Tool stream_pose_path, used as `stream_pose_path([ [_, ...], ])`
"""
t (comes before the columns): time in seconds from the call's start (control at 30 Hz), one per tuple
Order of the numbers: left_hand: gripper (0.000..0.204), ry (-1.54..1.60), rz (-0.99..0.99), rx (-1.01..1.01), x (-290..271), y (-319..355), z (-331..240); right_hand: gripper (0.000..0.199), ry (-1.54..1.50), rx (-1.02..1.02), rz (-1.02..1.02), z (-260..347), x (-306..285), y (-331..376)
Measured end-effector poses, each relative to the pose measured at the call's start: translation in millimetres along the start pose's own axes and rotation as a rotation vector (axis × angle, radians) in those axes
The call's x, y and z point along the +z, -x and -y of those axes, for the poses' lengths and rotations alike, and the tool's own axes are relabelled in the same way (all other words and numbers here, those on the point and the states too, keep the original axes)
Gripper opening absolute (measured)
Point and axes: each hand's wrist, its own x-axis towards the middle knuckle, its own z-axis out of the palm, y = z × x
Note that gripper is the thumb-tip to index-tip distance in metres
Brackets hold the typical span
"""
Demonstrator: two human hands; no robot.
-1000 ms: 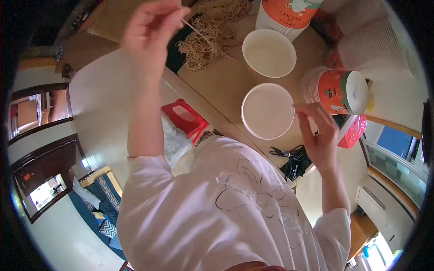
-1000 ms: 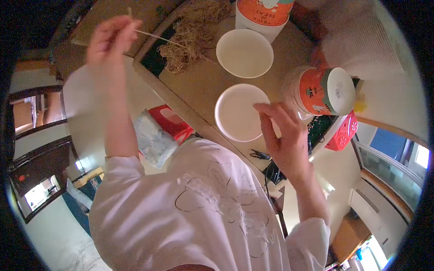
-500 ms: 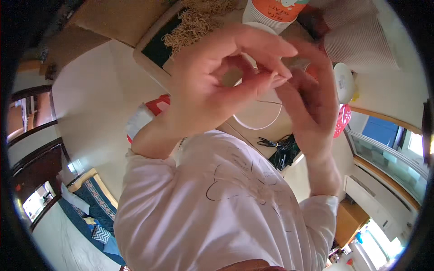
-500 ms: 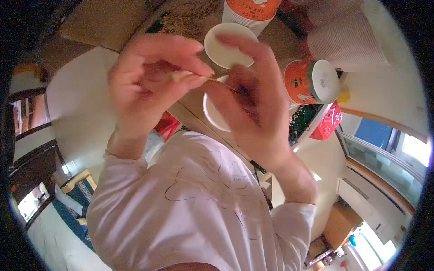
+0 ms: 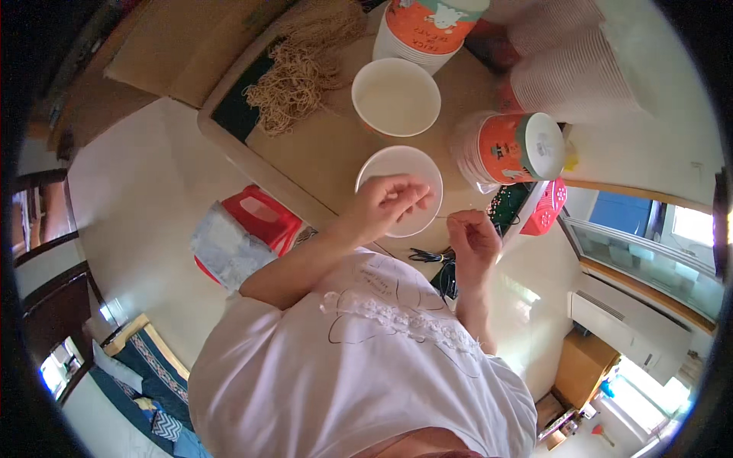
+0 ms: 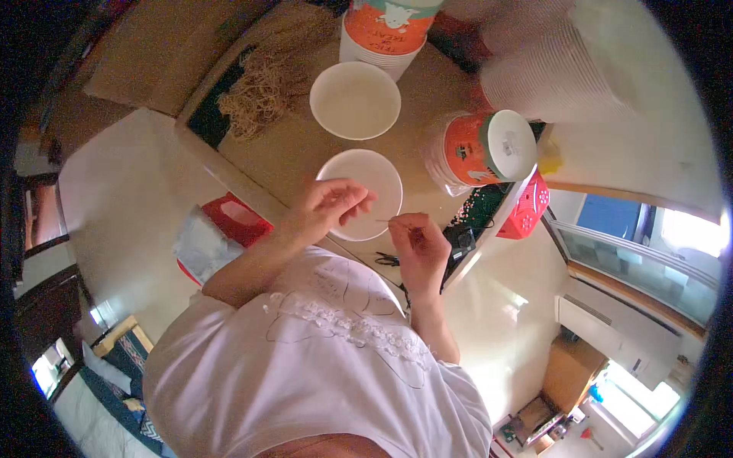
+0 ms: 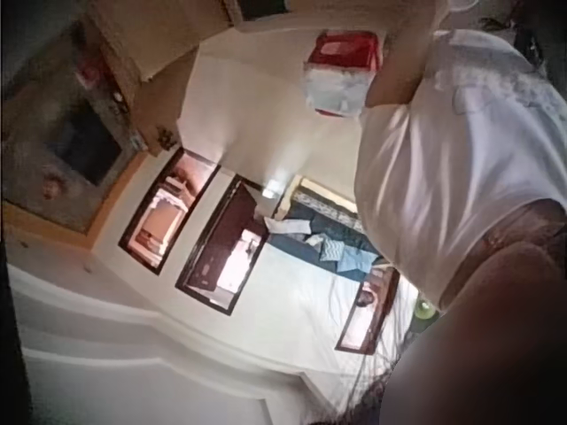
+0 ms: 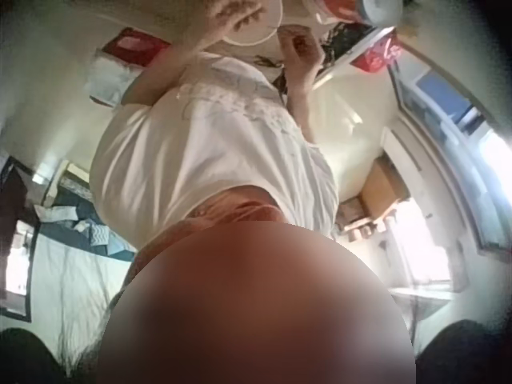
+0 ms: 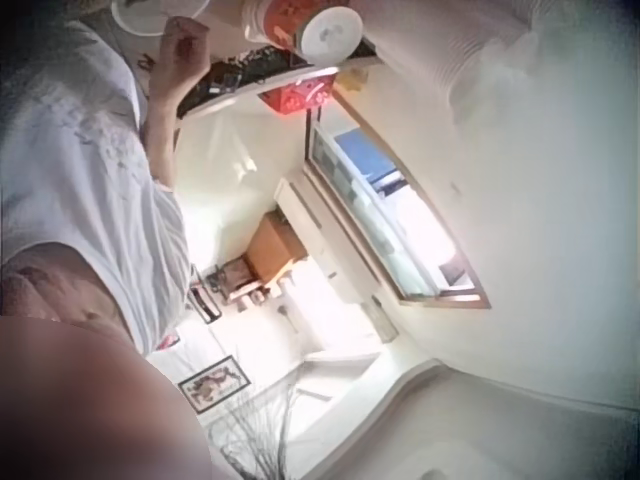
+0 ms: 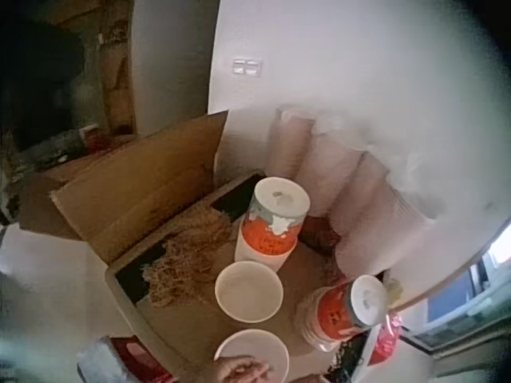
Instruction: Peeling residue and cleaning the interior of paper bowls by hand.
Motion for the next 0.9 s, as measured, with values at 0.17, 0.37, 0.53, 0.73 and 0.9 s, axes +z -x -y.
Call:
stream_pose_path([
  [0.17, 0.033, 0.273, 0.384, -0.371, 4, -9, 15, 0.005, 0.171, -0.116, 0.026, -2, -4, -1],
  [0.37, 0.029, 0.468, 0.401, -0.471, 4, -18, 26, 0.005, 0.279, -0.081, 0.121, -8, -15, -9],
  [0.53, 0.028, 0.563, 0.387, -0.643, 6, -22, 27, 0.007, 0.371, -0.174, 0.152, -16, -24, -17],
  [0.73, 0.024, 0.561, 0.462, -0.598, 6, -27, 34, 0.006, 0.450, -0.217, 0.219, -7, -29, -22],
  [0.9, 0.006, 0.194, 0.363, -0.358, 6, -28, 40, 0.009, 0.397, -0.161, 0.274, -16, -35, -23],
])
